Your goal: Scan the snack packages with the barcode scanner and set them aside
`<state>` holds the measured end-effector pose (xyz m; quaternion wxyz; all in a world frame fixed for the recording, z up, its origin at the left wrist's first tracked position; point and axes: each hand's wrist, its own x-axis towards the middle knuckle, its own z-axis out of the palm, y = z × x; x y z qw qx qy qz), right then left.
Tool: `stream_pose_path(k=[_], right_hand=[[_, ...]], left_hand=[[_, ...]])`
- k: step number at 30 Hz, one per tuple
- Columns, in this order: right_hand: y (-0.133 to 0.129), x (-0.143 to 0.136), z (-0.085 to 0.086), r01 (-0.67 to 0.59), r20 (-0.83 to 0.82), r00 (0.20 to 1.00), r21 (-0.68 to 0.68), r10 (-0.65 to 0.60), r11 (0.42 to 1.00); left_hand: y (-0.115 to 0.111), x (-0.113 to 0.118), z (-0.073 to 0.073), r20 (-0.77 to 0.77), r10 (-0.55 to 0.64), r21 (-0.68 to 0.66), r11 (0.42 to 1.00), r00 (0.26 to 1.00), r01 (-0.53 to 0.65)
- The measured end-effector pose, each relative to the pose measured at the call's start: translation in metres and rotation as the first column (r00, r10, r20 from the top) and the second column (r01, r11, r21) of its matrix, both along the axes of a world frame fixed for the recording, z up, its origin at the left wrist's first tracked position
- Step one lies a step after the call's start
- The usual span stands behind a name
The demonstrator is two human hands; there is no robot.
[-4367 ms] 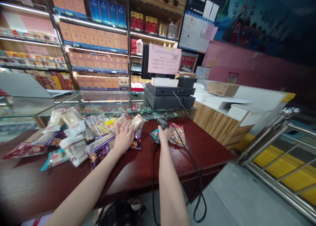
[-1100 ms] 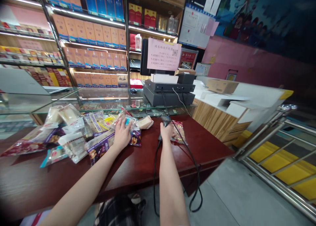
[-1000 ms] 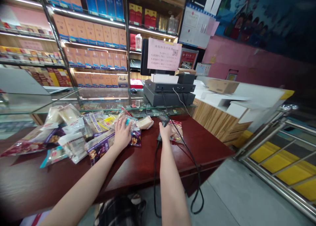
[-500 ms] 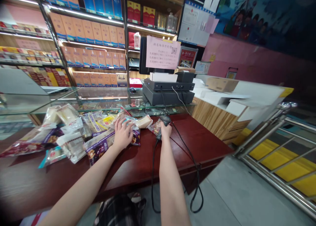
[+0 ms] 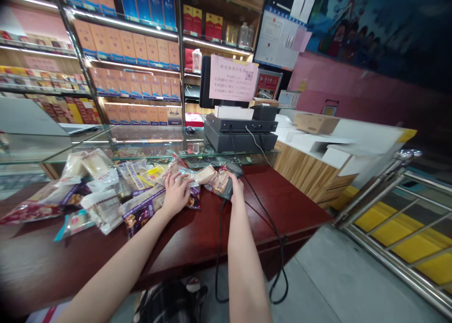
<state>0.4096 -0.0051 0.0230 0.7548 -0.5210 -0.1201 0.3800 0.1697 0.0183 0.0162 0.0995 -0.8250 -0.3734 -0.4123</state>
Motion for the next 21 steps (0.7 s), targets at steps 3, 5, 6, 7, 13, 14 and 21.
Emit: stream_pose_path(k=[3,5,6,7,13,14,21], right_hand=[[-0.002,-0.001,0.006,-0.102,-0.083,0.99,0.089,0.11,0.991],[-0.004,0.0,0.008,-0.142,-0.141,0.975,0.191,0.17,0.971],[-0.005,0.001,0.009,-0.15,-0.163,0.968,0.238,0.192,0.96],[-0.005,0.001,0.01,-0.158,-0.179,0.961,0.268,0.21,0.95],[-0.001,-0.007,0.005,-0.227,-0.106,0.967,0.073,0.233,0.971],[0.001,-0.009,0.003,-0.227,-0.059,0.972,0.034,0.228,0.973],[0.002,-0.015,0.003,-0.287,0.036,0.958,0.01,0.286,0.958]], left_hand=[[-0.001,0.001,0.001,-0.008,-0.006,0.004,1.0,1.0,0.007],[-0.002,0.002,0.001,-0.022,-0.008,0.006,1.0,1.0,0.009],[-0.003,0.002,0.002,-0.03,-0.012,0.001,1.0,0.999,0.012],[-0.004,0.003,0.002,-0.041,-0.017,-0.007,1.0,0.999,0.017],[-0.011,0.006,0.005,-0.135,-0.049,-0.049,0.998,0.99,0.042],[-0.012,0.007,0.005,-0.141,-0.041,-0.046,0.998,0.989,0.034],[-0.017,0.016,0.003,-0.187,-0.024,-0.03,0.999,0.982,0.018]])
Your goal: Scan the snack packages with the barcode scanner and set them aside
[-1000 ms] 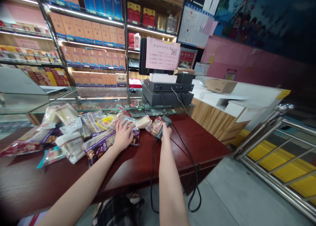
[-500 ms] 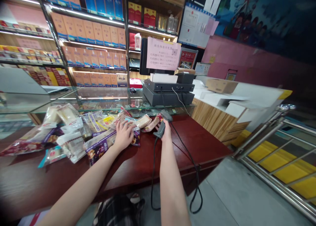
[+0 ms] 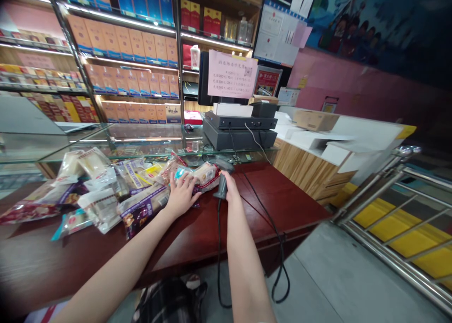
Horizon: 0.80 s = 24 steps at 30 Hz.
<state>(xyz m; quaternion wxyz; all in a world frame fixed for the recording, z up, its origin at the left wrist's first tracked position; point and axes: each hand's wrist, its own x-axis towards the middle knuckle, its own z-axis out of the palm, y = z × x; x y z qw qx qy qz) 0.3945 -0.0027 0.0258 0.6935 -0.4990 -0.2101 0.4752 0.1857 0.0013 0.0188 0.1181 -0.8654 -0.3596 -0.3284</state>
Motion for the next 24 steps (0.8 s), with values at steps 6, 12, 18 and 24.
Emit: stream_pose_path(k=[6,12,18,24], right_hand=[[-0.007,-0.004,0.008,-0.151,-0.135,0.976,0.124,0.168,0.981],[-0.017,-0.008,0.012,-0.272,-0.092,0.948,0.263,0.305,0.926],[-0.021,-0.015,0.019,-0.326,-0.074,0.933,0.244,0.352,0.913],[-0.022,-0.021,0.017,-0.447,-0.017,0.891,0.141,0.454,0.883]], left_hand=[[-0.002,0.005,0.0,0.057,0.061,-0.057,0.997,0.997,-0.058],[-0.001,0.003,0.001,0.165,0.024,-0.09,0.996,0.986,-0.009],[0.02,0.0,0.0,0.502,0.117,-0.234,0.972,0.857,0.004],[0.03,-0.014,0.011,0.745,0.266,-0.417,0.901,0.612,0.116]])
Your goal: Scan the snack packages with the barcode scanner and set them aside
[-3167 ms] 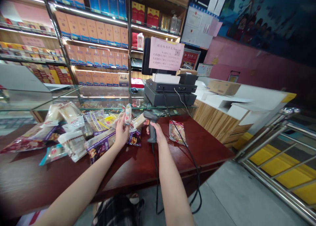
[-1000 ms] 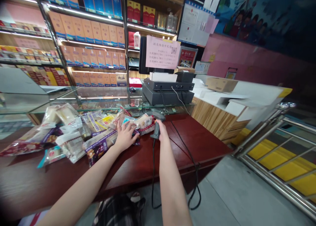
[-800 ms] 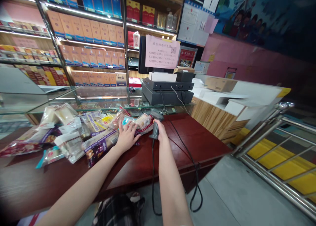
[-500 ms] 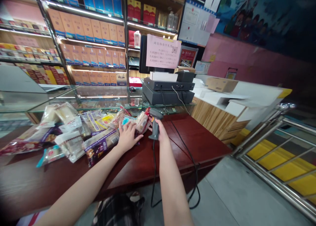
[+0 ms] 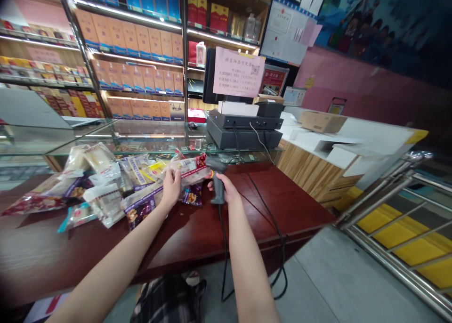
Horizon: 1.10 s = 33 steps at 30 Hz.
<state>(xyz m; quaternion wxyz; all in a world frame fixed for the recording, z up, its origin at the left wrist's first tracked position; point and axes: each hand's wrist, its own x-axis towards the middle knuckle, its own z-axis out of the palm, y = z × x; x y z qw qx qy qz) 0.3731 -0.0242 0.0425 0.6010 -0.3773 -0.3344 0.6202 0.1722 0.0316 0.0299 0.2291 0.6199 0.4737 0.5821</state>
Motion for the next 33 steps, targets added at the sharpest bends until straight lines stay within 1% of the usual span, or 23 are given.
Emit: stream_pose_path(k=[2,5,10,13,18,22,29,33], right_hand=[[0.0,-0.003,-0.002,-0.039,0.032,0.999,0.008,0.038,0.999],[0.0,-0.008,-0.003,-0.064,0.054,0.997,0.033,0.062,0.997],[0.002,-0.01,-0.003,-0.08,0.098,0.993,0.069,0.073,0.994],[0.002,-0.011,-0.003,-0.06,0.122,0.991,0.104,0.047,0.993],[0.001,-0.015,-0.001,-0.046,0.091,0.995,0.165,0.031,0.985],[0.001,-0.017,0.001,-0.059,0.081,0.996,0.167,0.046,0.984],[0.005,-0.016,-0.004,-0.116,0.05,0.993,0.202,0.108,0.973],[0.003,-0.015,-0.002,-0.099,0.042,0.995,0.209,0.092,0.973]], left_hand=[[0.001,-0.004,0.002,0.018,0.017,-0.012,1.0,1.0,-0.017],[0.003,-0.006,0.003,-0.007,0.024,-0.033,0.999,1.0,-0.024],[0.002,-0.005,0.003,-0.06,0.009,0.009,1.0,0.998,-0.009],[0.001,-0.004,0.002,-0.088,0.009,0.023,1.0,0.996,-0.007],[0.002,-0.003,0.001,-0.104,-0.001,0.018,1.0,0.995,0.003],[0.001,-0.002,0.0,-0.108,-0.015,0.008,1.0,0.994,0.016],[0.002,-0.002,-0.002,-0.125,-0.006,0.011,1.0,0.992,0.008],[0.004,-0.002,-0.003,-0.14,0.001,0.012,1.0,0.99,0.001]])
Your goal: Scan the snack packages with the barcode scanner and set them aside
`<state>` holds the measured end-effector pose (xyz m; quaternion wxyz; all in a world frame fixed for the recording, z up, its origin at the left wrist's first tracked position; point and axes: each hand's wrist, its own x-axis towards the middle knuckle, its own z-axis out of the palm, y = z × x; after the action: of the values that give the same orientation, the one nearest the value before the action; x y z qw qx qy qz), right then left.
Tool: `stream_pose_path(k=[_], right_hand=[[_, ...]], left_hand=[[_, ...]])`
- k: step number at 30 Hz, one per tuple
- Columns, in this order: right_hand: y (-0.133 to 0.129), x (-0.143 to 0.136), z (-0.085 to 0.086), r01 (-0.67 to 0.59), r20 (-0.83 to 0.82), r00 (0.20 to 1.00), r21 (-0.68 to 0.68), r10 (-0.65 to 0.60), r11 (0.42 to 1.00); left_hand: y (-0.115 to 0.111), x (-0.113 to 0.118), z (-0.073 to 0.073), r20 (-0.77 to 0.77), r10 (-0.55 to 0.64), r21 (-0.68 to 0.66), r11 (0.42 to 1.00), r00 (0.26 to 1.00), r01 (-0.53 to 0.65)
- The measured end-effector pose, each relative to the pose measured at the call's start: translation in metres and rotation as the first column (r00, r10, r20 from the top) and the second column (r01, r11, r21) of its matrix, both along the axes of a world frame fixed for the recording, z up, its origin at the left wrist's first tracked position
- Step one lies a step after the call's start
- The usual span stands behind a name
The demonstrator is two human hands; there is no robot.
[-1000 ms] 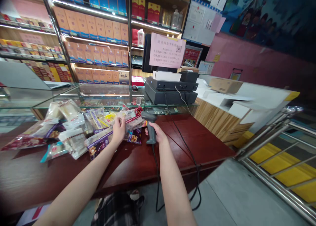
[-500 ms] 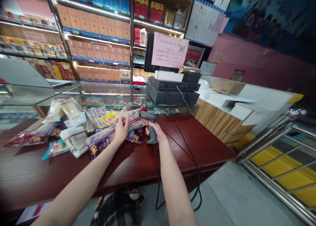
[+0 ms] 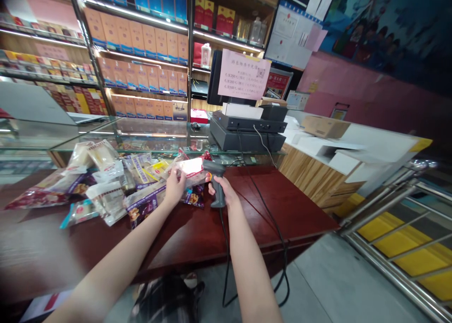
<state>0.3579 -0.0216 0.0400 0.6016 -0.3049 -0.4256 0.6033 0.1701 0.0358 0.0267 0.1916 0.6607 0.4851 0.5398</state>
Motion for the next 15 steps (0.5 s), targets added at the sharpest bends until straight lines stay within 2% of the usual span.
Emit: stream_pose_path(k=[5,9,12,15], right_hand=[[-0.003,0.002,0.003,0.023,0.003,1.0,-0.047,-0.023,0.999],[0.0,0.004,0.001,0.026,-0.01,1.0,-0.059,-0.026,0.998],[0.004,0.007,-0.001,-0.012,-0.042,0.999,-0.008,0.011,1.0],[0.007,0.009,-0.003,-0.018,-0.076,0.997,0.022,0.019,1.0]], left_hand=[[-0.003,0.002,0.003,-0.021,0.03,-0.018,0.999,0.999,-0.03],[-0.004,-0.002,0.004,-0.058,0.024,0.021,1.0,0.998,-0.023],[0.002,-0.012,0.003,-0.092,0.062,0.128,0.99,0.994,-0.05],[0.01,-0.025,0.005,-0.04,0.182,0.282,0.945,0.983,-0.163]])
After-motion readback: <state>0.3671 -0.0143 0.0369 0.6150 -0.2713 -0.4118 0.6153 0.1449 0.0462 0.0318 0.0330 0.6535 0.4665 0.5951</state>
